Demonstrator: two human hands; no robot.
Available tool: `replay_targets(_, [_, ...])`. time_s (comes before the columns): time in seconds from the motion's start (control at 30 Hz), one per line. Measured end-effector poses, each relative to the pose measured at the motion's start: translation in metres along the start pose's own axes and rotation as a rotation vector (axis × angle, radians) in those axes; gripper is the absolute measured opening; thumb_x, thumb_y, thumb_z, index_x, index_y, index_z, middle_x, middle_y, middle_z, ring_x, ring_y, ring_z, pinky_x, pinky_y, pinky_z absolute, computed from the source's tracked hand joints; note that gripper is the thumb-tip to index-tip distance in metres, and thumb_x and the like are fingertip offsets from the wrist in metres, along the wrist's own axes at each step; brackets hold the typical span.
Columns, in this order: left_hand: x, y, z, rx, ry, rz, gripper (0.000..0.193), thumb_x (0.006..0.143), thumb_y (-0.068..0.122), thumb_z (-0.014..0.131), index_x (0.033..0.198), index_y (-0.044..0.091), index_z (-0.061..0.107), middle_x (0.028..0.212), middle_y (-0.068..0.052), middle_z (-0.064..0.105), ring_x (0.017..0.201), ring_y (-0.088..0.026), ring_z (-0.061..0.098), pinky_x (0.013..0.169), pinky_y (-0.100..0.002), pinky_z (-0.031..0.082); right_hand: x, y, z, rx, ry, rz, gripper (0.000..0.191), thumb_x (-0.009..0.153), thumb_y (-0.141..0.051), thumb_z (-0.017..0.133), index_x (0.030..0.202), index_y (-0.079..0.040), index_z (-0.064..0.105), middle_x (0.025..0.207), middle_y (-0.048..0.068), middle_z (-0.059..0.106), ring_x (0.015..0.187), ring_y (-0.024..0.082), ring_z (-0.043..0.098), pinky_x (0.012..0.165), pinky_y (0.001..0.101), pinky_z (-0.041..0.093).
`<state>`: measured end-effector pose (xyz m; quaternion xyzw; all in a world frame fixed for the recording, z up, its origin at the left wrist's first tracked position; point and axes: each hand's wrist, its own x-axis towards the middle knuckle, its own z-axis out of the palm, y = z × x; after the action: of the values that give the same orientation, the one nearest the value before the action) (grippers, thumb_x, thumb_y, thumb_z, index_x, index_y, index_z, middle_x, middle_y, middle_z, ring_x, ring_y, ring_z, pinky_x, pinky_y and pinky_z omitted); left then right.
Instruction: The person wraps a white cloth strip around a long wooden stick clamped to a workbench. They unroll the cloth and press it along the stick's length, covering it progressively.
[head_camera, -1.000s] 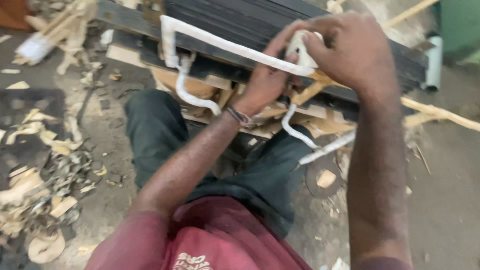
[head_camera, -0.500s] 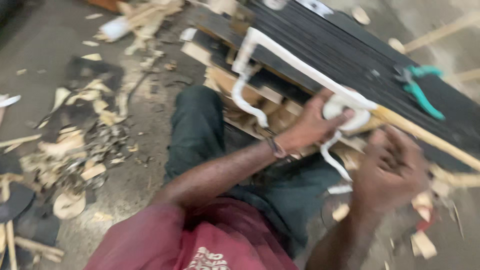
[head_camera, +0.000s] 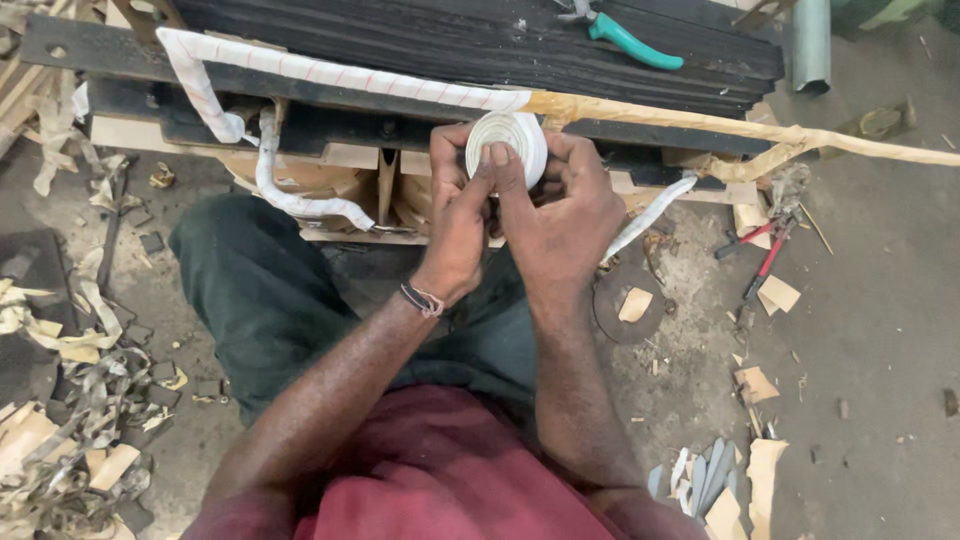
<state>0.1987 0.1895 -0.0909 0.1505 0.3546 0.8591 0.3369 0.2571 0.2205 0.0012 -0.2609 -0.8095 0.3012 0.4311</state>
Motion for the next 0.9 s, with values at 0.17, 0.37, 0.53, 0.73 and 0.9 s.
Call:
replay_targets(0.17, [-0.016, -0.003, 0.017, -0.103, -0.073, 0.138, 0.041, 0.115, 0.026, 0.048, 0.154, 0.014, 0.042, 0.142, -0.006, 0.057, 0.127, -0.015, 0.059, 0.107, -0.033, 0.055, 0.004, 0.015, -0.013, -0.115, 0.034, -0.179, 0.024, 0.095, -0.019, 0.082, 0.100, 0.000, 0.067, 0.078, 0.009, 0.071, 0.066, 0.014, 0.068, 0.060, 0.0301, 0.054])
replay_targets(0.37, [-0.031, 0.002, 0.028, -0.158, 0.054, 0.211, 0.042, 0.116, 0.025, 0.046, 0.156, 0.014, 0.037, 0.144, -0.008, 0.052, 0.131, -0.017, 0.054, 0.109, -0.034, 0.053, 0.012, 0.021, -0.039, -0.016, -0.154, -0.191, 0.019, 0.100, -0.016, 0.079, 0.102, 0.000, 0.069, 0.083, 0.007, 0.076, 0.072, 0.008, 0.072, 0.062, 0.0249, 0.056])
replay_targets(0.53, [-0.033, 0.018, 0.027, 0.590, 0.055, 0.555, 0.064, 0.106, 0.035, 0.063, 0.157, 0.010, 0.032, 0.143, -0.011, 0.048, 0.128, -0.021, 0.053, 0.103, -0.036, 0.050, 0.036, 0.011, -0.041, 0.023, -0.199, -0.137, 0.017, 0.100, -0.012, 0.079, 0.107, 0.002, 0.073, 0.085, 0.007, 0.077, 0.073, 0.005, 0.070, 0.061, 0.0204, 0.054])
replay_targets(0.73, [-0.016, 0.047, 0.020, 1.537, 0.161, 1.322, 0.037, 0.101, 0.022, 0.071, 0.134, 0.008, 0.061, 0.127, -0.006, 0.061, 0.119, -0.026, 0.055, 0.100, -0.042, 0.040, 0.048, 0.019, -0.043, 0.186, -0.227, 0.023, 0.021, 0.100, -0.011, 0.077, 0.107, 0.003, 0.062, 0.073, 0.002, 0.069, 0.063, 0.000, 0.057, 0.055, 0.0178, 0.040])
replay_targets(0.9, [0.013, 0.070, 0.022, 1.631, -0.010, 1.483, 0.027, 0.098, 0.008, 0.071, 0.125, 0.004, 0.074, 0.110, -0.004, 0.067, 0.105, -0.020, 0.057, 0.092, -0.039, 0.040, 0.070, 0.023, -0.052, 0.103, -0.219, -0.025, 0.011, 0.115, -0.006, 0.072, 0.108, 0.000, 0.067, 0.076, 0.000, 0.068, 0.065, -0.003, 0.055, 0.056, 0.0161, 0.039])
